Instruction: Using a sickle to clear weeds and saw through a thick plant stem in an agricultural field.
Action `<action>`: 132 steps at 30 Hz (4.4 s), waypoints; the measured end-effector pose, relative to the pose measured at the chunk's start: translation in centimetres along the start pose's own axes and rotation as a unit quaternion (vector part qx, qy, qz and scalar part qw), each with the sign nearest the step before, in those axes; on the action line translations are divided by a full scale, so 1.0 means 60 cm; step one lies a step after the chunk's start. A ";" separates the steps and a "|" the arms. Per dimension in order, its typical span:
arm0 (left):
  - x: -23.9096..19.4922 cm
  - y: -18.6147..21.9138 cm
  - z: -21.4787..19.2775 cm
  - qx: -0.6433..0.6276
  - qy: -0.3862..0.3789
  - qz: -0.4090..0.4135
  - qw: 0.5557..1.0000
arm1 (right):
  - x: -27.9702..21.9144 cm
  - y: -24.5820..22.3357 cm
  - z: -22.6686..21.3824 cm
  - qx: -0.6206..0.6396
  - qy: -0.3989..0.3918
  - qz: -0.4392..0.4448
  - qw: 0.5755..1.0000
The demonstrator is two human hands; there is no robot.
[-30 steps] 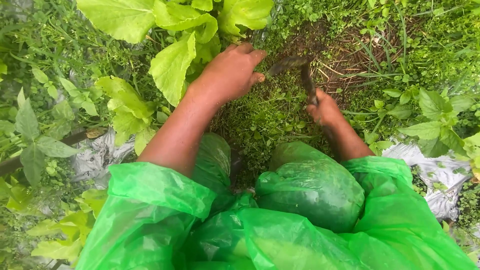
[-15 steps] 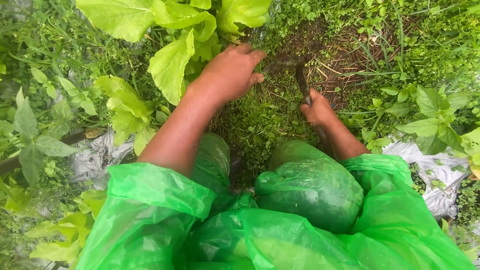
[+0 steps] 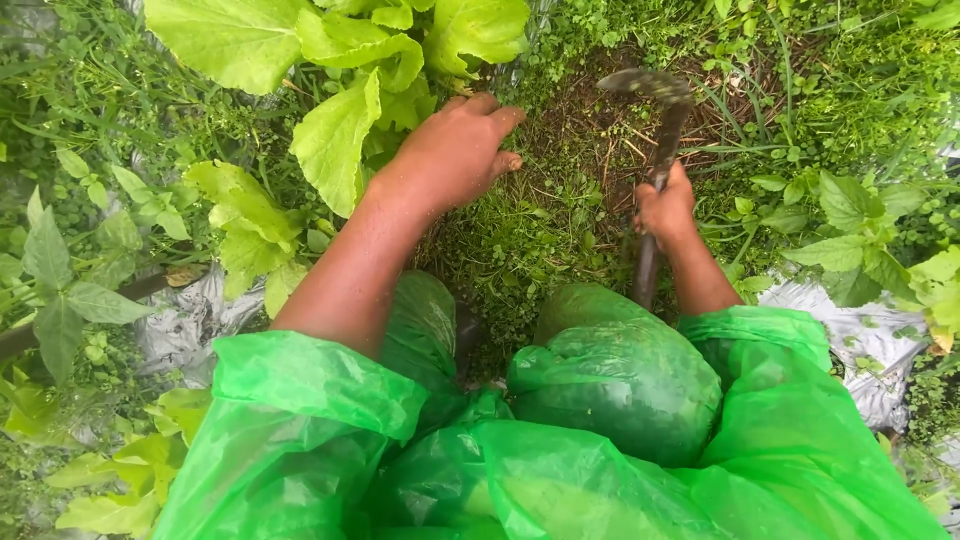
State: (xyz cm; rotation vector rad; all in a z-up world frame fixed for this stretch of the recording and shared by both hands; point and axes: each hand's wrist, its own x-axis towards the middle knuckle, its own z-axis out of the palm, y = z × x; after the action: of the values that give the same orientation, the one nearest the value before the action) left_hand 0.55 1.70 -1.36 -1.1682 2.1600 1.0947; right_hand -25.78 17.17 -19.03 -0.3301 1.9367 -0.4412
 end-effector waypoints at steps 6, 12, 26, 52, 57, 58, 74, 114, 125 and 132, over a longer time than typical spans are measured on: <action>-0.035 0.019 -0.032 0.008 0.050 0.047 0.998 | 0.018 0.152 0.033 -0.351 -0.299 -0.042 0.886; -0.022 0.022 -0.021 0.015 0.064 0.057 0.996 | -0.041 0.068 0.000 -0.183 -0.143 -0.098 0.968; -0.029 0.028 -0.034 0.030 0.047 0.038 0.998 | 0.041 0.017 -0.033 -0.170 -0.125 -0.081 0.974; -0.007 0.043 -0.044 0.037 -0.001 0.007 0.999 | 0.160 0.010 0.001 0.064 0.006 -0.139 0.988; 0.013 0.031 -0.026 0.048 0.003 0.021 0.999 | 0.302 0.086 0.033 0.076 0.051 -0.160 0.983; 0.010 0.035 -0.030 0.048 0.004 0.022 0.999 | 0.277 0.074 0.037 0.076 0.052 -0.161 0.983; 0.011 0.090 0.026 0.020 -0.036 0.029 0.999 | -0.017 -0.048 0.036 0.388 -0.212 -0.134 0.887; -0.109 0.026 -0.024 -0.090 0.101 -0.105 0.985 | 0.292 -0.131 0.181 -0.516 0.115 -0.457 0.715; -0.098 0.025 -0.032 -0.096 0.088 -0.097 0.987 | 0.213 -0.007 0.112 -0.567 -0.124 -0.259 0.772; -0.102 0.023 -0.014 -0.090 0.092 -0.088 0.988 | 0.228 -0.164 0.152 -0.336 0.059 -0.368 0.865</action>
State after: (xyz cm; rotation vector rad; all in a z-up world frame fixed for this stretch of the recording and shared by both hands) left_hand 2.69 4.46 3.93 -1.5647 2.0748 1.1637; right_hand -22.48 1.18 -29.05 -1.5603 1.9806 -0.2446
